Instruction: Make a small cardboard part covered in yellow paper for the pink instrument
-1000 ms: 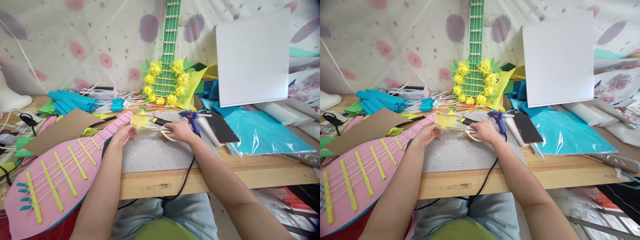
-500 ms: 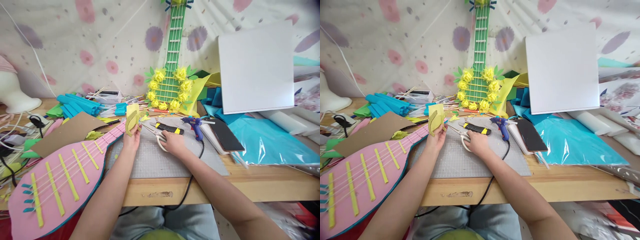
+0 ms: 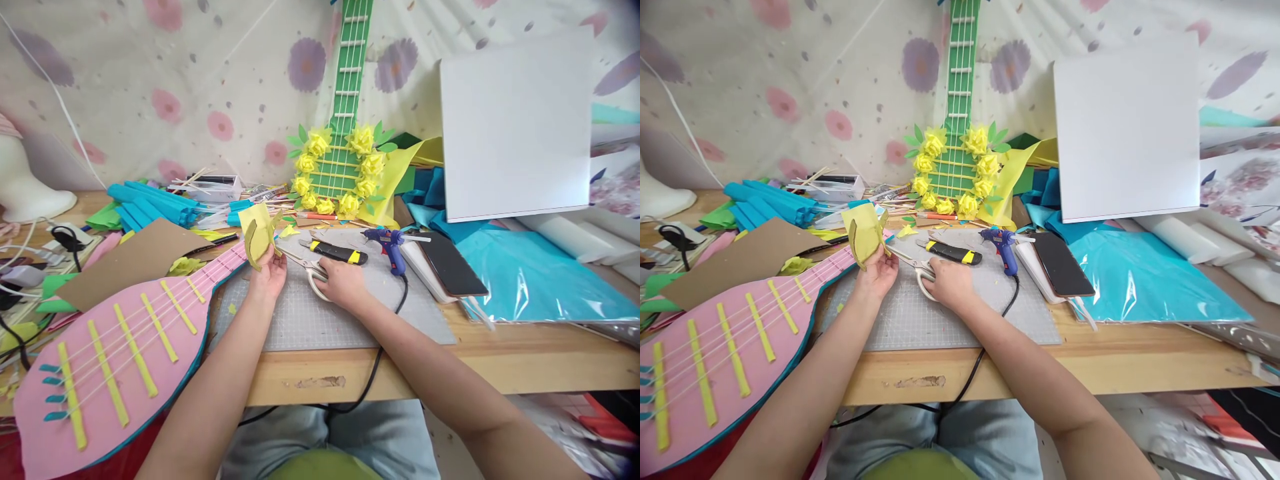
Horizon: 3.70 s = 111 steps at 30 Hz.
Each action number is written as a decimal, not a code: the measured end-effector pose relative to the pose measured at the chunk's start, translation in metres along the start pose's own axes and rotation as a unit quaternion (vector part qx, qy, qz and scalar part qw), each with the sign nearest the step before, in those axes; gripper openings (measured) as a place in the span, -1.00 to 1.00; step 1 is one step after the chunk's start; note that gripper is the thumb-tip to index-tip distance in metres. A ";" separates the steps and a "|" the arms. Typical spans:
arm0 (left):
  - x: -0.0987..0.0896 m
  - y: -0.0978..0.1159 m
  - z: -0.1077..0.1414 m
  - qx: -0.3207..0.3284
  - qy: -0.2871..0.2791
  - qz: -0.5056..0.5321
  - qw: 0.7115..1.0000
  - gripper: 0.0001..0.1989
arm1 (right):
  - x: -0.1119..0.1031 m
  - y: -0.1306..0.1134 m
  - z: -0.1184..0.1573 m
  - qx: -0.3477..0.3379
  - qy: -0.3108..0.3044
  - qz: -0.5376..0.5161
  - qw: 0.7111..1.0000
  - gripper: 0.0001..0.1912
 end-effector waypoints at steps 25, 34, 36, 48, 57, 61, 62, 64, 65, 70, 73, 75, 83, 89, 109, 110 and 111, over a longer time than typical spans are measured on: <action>0.003 -0.005 0.005 -0.034 0.002 0.031 0.999 -0.86 | -0.003 0.003 -0.002 0.015 -0.012 0.017 1.000 -0.67; 0.007 0.003 0.012 -0.103 0.016 0.050 0.993 -0.90 | -0.009 0.014 -0.004 0.012 0.024 -0.007 1.000 -0.71; 0.009 0.006 0.013 -0.120 0.008 0.047 0.992 -0.90 | -0.010 0.019 -0.004 0.017 0.031 -0.009 0.999 -0.71; 0.007 0.003 0.019 -0.140 -0.139 -0.321 0.926 -0.89 | 0.009 0.032 -0.010 0.163 -0.021 -0.391 0.906 -0.71; 0.007 -0.014 0.023 -0.225 -0.230 -0.376 0.869 -0.88 | 0.018 0.018 -0.013 0.151 -0.050 -0.735 0.659 -0.60; 0.004 -0.008 0.021 -0.227 -0.224 -0.470 0.823 -0.75 | 0.015 0.022 -0.015 0.183 -0.005 -0.733 0.656 -0.52; 0.004 -0.004 0.020 -0.199 -0.212 -0.499 0.816 -0.71 | 0.014 0.023 -0.016 0.187 0.002 -0.730 0.657 -0.51; 0.004 0.004 0.020 -0.072 -0.176 -0.539 0.821 -0.69 | 0.014 0.025 -0.016 0.199 0.010 -0.727 0.657 -0.51; 0.006 0.008 0.022 0.024 -0.156 -0.544 0.824 -0.73 | 0.014 0.026 -0.016 0.207 0.011 -0.726 0.656 -0.50; 0.019 0.001 0.044 0.340 -0.198 -0.548 0.738 -0.87 | 0.023 0.024 -0.018 0.230 0.009 -0.721 0.654 -0.48; 0.022 -0.016 0.047 0.295 -0.251 -0.545 0.744 -0.78 | 0.027 0.022 -0.018 0.230 0.009 -0.715 0.660 -0.47; 0.022 -0.022 0.045 0.251 -0.249 -0.525 0.774 -0.75 | 0.028 0.021 -0.018 0.232 0.009 -0.709 0.666 -0.46; 0.018 -0.020 0.036 0.200 -0.196 -0.463 0.841 -0.68 | 0.019 0.017 -0.015 0.205 -0.012 -0.724 0.659 -0.52; 0.017 -0.009 0.030 0.257 -0.227 -0.567 0.748 -0.64 | 0.017 0.025 -0.017 0.198 -0.021 -0.682 0.704 -0.59; 0.004 0.006 0.018 0.251 -0.283 -0.583 0.719 -0.56 | -0.005 0.059 -0.025 0.176 0.068 -0.036 0.981 -0.62; 0.003 0.007 0.017 0.254 -0.281 -0.580 0.721 -0.57 | -0.005 0.059 -0.027 0.170 0.075 -0.026 0.982 -0.63; 0.003 0.007 0.016 0.253 -0.278 -0.574 0.727 -0.57 | -0.005 0.058 -0.028 0.160 0.081 -0.016 0.984 -0.65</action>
Point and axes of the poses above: each hand's wrist, its own z-axis away from the middle knuckle, its own x-axis out of the palm, y = z × x, the point moved 2 cm from there along -z, towards the middle knuckle, and after that the axes turned 5 degrees about x, right-handed, at the moved point
